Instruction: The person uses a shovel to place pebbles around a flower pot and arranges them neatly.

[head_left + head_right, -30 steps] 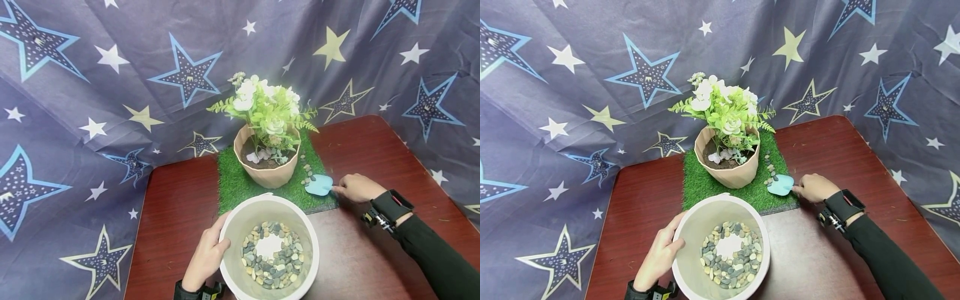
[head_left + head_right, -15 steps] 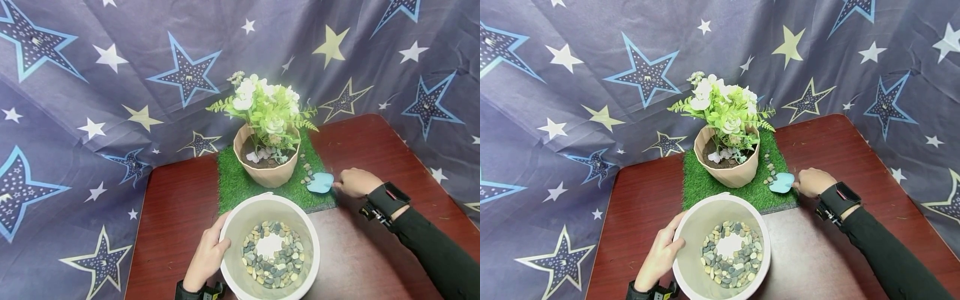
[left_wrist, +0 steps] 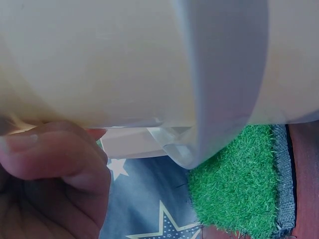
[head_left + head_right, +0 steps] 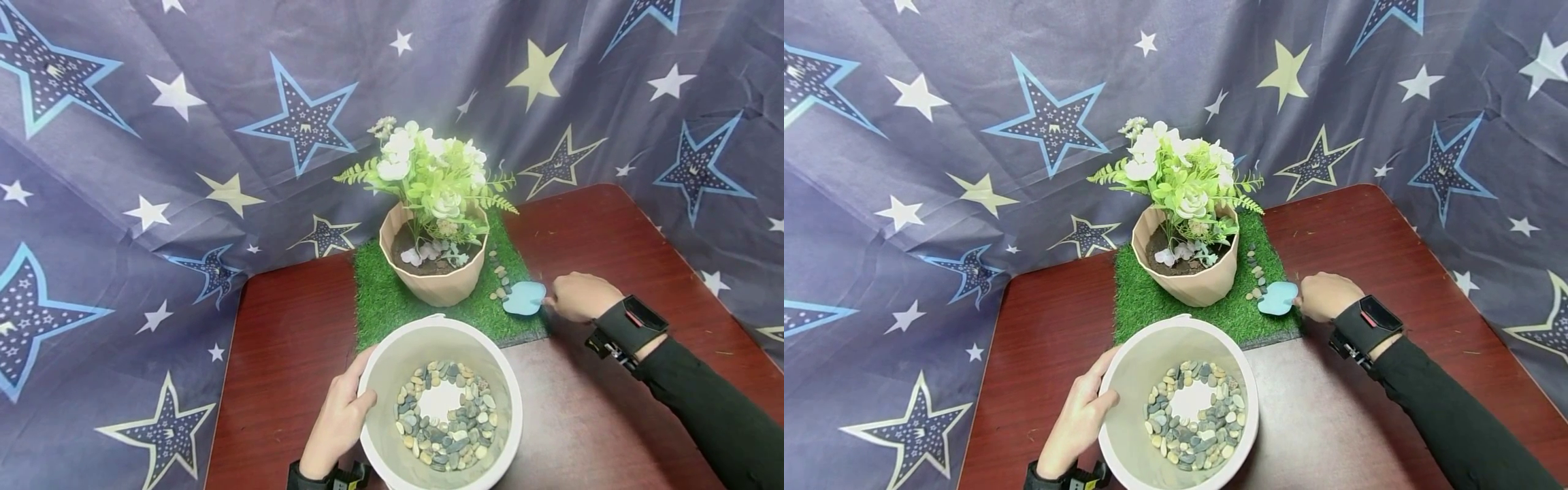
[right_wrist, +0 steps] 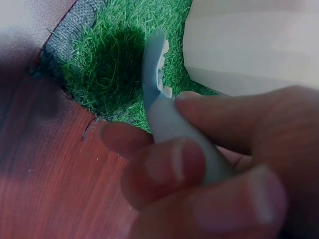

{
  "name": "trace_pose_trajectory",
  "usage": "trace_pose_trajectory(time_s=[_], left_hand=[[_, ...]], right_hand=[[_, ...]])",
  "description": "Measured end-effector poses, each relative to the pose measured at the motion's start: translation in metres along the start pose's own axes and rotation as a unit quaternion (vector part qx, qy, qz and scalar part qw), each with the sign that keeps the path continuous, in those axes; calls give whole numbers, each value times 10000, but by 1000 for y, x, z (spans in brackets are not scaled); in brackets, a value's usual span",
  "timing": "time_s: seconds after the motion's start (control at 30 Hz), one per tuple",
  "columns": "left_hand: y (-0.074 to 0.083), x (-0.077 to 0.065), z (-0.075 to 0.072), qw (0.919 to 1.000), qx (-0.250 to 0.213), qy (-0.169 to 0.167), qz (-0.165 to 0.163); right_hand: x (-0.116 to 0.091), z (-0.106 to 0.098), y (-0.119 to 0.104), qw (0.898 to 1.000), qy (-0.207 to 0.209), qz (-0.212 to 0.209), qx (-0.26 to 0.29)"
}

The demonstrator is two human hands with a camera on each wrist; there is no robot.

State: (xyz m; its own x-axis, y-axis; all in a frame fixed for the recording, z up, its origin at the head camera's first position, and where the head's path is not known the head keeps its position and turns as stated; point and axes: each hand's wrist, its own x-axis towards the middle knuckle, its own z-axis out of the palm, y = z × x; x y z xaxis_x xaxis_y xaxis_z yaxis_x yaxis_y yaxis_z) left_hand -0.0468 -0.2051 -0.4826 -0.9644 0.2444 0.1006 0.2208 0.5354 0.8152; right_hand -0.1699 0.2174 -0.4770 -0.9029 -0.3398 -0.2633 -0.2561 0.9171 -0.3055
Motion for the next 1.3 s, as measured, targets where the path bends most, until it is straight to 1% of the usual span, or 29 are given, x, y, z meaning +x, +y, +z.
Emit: trace_pose_trajectory(time_s=[0.17, 0.3, 0.47, 0.57, 0.7, 0.8, 0.93, 1.03, 1.3], left_hand=[[-1, 0, 0, 10000, -24, 19, 34], [-1, -1, 0, 10000, -18, 44, 84], [-2, -1, -1, 9999, 3, 70, 97], [-1, -2, -1, 10000, -3, 67, 57], [-1, -2, -1, 9999, 29, 83, 54], [-1, -2, -1, 9999, 15, 73, 70], [1, -1, -1, 9999, -53, 27, 83], [2, 0, -2, 9999, -91, 23, 53], [-1, 0, 0, 10000, -92, -3, 32]], right_hand=[[-3, 4, 2, 9999, 133, 21, 61], [-9, 6, 2, 9998, 193, -26, 97], [-14, 8, -4, 9996, 228, -34, 153], [-14, 10, -8, 9994, 296, -18, 161], [-12, 12, -12, 9989, 442, -113, 110], [-15, 10, -14, 9985, 514, -109, 182], [-22, 8, -11, 9987, 451, -41, 242], [-26, 9, -7, 9993, 330, -101, 159], [-15, 20, -7, 9993, 148, -278, 196]])
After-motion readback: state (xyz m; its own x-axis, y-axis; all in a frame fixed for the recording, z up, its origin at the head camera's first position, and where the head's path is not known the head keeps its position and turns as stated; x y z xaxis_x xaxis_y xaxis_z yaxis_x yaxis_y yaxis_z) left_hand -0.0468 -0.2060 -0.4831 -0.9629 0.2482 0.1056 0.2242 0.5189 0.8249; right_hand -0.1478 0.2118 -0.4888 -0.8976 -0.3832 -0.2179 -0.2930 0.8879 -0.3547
